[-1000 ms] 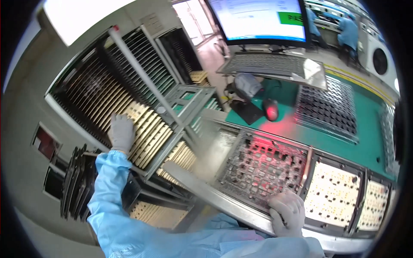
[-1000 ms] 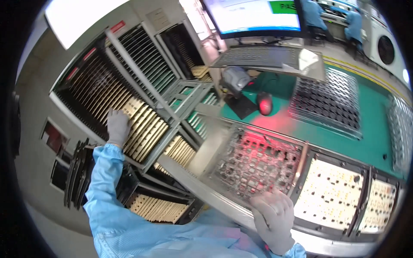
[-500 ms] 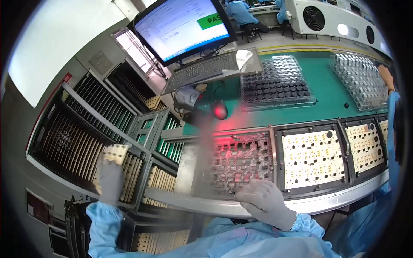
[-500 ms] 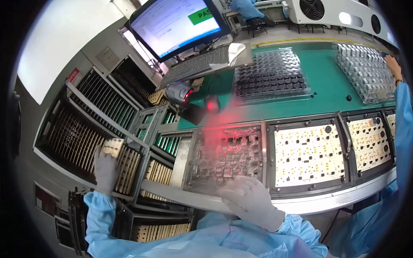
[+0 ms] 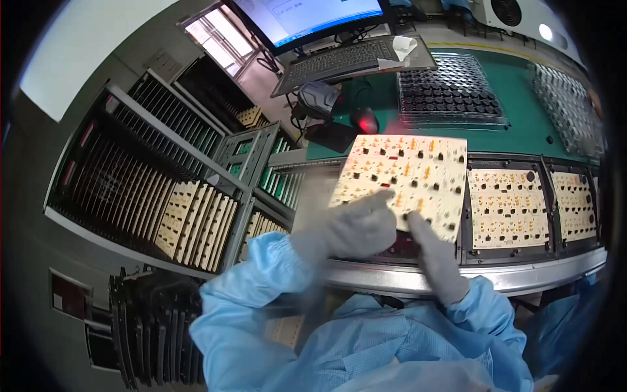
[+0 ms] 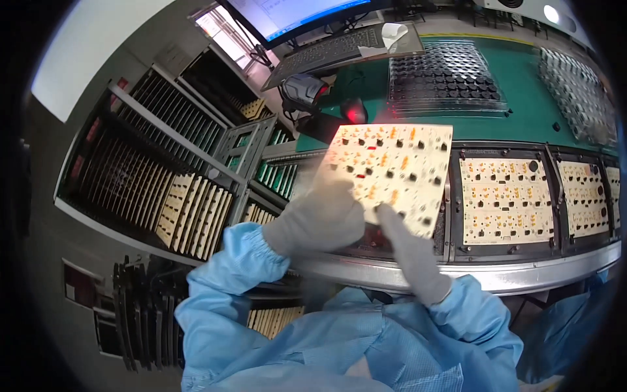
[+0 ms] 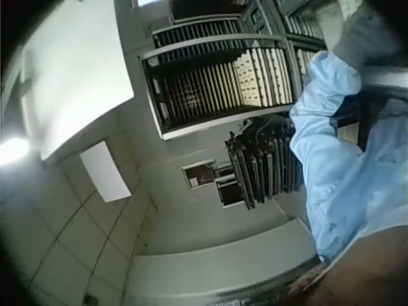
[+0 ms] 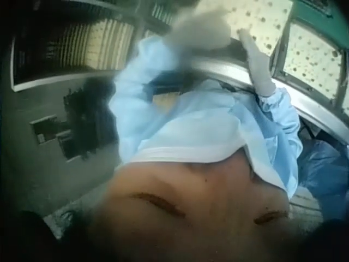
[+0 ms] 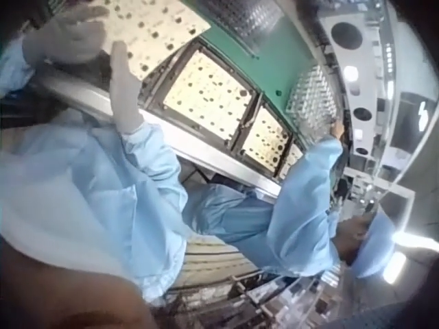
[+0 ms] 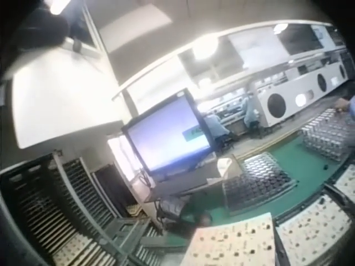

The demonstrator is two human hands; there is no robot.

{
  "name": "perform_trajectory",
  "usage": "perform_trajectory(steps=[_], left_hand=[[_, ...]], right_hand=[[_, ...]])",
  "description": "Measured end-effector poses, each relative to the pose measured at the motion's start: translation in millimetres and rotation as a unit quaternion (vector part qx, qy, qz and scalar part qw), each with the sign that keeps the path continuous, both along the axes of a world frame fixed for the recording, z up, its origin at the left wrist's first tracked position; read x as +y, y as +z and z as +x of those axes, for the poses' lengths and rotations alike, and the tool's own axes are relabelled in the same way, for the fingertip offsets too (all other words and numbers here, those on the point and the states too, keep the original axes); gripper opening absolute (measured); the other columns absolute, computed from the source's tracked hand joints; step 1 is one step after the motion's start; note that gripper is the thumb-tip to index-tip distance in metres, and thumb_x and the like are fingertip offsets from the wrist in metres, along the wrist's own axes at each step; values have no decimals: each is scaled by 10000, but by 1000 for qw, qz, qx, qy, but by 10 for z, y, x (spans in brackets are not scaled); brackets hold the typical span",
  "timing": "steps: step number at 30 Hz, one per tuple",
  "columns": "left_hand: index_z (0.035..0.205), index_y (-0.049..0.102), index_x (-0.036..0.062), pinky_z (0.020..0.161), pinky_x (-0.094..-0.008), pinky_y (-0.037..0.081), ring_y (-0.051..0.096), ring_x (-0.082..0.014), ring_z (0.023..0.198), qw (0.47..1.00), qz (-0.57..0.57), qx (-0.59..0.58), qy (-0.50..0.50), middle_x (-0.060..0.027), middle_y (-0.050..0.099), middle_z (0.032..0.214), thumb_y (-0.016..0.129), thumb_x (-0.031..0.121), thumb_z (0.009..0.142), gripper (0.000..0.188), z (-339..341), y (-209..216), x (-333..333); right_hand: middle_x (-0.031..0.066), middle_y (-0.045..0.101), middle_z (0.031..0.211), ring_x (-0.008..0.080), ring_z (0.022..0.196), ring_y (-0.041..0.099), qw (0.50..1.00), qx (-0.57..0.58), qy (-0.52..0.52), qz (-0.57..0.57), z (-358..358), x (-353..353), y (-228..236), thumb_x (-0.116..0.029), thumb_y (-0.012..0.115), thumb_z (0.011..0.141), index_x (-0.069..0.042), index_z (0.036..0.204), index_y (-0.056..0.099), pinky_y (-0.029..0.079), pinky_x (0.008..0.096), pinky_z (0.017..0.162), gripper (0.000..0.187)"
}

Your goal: Assemble and inspect electronic circuit boards on a production line.

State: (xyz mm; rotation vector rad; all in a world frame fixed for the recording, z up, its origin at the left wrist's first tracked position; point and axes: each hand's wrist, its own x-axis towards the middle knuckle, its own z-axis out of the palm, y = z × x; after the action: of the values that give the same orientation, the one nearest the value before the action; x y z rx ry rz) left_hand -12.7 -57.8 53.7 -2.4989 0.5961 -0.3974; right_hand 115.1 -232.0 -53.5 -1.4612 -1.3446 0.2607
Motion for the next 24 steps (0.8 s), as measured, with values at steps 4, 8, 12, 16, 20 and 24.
perform_trajectory(steps=[4,8,12,16,20,24], left_hand=[[828,628,118,843,-516,459,610,-243,754,948,-246,-190,64,-41,561,752,635,161,756,84,24,-139,312],[1124,637,40,958,-485,426,597,-341,882,805,-414,-254,341,-147,628,955,681,202,787,376,-107,-413,603],[1221,602,26,1034,-514,373,560,-367,1055,728,-467,-228,446,-205,616,1126,644,141,846,395,-232,-558,649],[1139,622,58,983,-507,398,589,-368,1025,777,-420,-359,302,-127,673,1009,615,167,859,301,-273,-1128,971],[1199,605,27,1078,-515,355,573,-372,1074,778,-405,-383,290,-143,657,1078,600,155,870,353,-178,-1140,1000],[1192,600,21,1097,-522,339,572,-376,1068,732,-469,-378,317,-162,640,1119,573,132,885,327,-309,-1018,959]], right_hand=[[122,547,1376,200,1206,559,837,525,152,-19,327,226,405,-266,510,1031,64,1370,490,424,337,1073,473],[147,553,1348,171,1145,583,816,559,144,9,532,400,185,-185,485,1038,68,1363,477,410,380,1120,413],[123,560,1319,142,1116,589,793,557,243,38,641,440,106,-85,436,1046,58,1340,486,382,417,1162,331],[91,645,1185,66,735,626,721,678,144,3,614,619,216,-114,462,1040,49,1379,433,372,397,1167,377],[143,587,1332,150,1062,633,778,610,149,14,599,442,152,-110,476,1033,36,1381,442,354,401,1172,379],[193,606,1282,260,1067,661,661,740,116,-48,51,49,475,-151,500,1020,51,1351,452,541,360,991,391]])
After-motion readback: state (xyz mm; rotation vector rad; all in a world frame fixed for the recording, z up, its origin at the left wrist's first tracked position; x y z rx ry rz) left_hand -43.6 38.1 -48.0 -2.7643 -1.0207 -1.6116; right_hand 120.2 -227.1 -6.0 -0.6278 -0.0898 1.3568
